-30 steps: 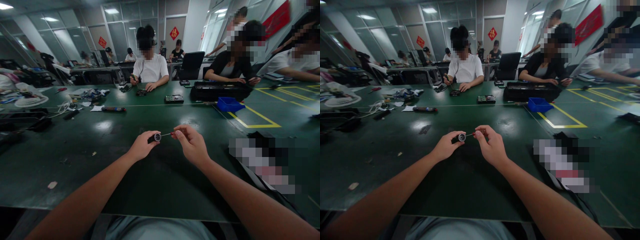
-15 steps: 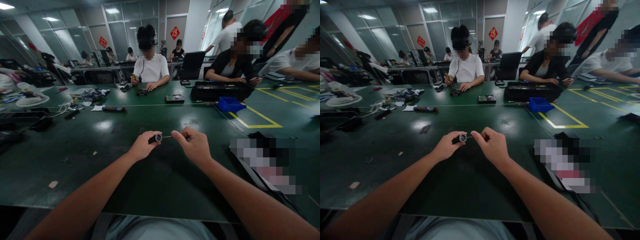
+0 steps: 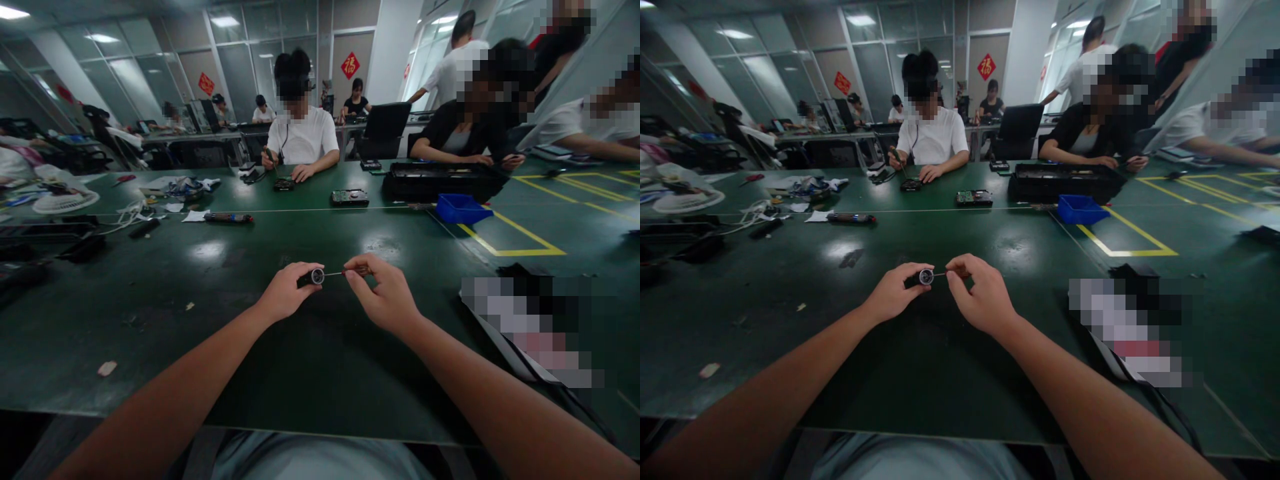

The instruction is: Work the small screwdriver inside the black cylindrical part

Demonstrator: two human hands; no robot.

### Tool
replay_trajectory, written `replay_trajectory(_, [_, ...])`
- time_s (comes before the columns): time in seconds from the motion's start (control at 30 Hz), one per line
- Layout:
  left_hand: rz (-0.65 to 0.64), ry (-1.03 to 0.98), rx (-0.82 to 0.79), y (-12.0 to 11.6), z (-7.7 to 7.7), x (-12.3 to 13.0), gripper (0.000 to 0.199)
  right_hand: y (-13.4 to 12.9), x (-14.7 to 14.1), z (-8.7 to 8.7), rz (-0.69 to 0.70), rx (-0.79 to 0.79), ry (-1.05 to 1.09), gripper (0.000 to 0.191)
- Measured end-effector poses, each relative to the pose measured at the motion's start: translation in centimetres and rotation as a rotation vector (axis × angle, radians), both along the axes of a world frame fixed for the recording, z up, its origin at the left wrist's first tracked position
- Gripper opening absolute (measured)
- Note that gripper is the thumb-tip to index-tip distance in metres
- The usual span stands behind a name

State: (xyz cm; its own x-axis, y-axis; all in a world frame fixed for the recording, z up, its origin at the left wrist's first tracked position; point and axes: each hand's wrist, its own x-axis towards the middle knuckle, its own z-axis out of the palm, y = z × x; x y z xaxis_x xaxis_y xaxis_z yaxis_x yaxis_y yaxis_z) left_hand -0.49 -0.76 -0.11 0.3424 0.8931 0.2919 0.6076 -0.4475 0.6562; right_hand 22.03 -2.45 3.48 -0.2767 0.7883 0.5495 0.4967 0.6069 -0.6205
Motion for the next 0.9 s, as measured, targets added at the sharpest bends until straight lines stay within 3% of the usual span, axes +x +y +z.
replay_trajectory(0.1, [0.004,0.0,-0.012,-0.05,0.09,0.01,0.038,0.03,0.09,0.07,0.044,-0.033,-0.03,0.013])
replay_trajectory(0.23, [0.004,0.005,-0.013,-0.04,0.0,-0.04,0.038,-0.03,-0.01,0.2,-0.022,-0.103,-0.058,0.029])
replay_trajectory(0.63, [-0.005,-0.014,0.011,0.0,-0.09,-0.16,0.038,-0.1,-0.07,0.1,0.008,-0.08,-0.043,0.027])
replay_trajectory(0.8, [0.009,-0.006,0.016,0.07,-0.19,-0.08,0.039,0.15,-0.36,-0.39,-0.031,-0.145,0.182,0.016])
replay_trajectory(0.9, [-0.001,0.002,0.03,0.13,-0.42,-0.01,0.04,0.57,-0.5,-0.77,-0.016,-0.231,0.334,0.021])
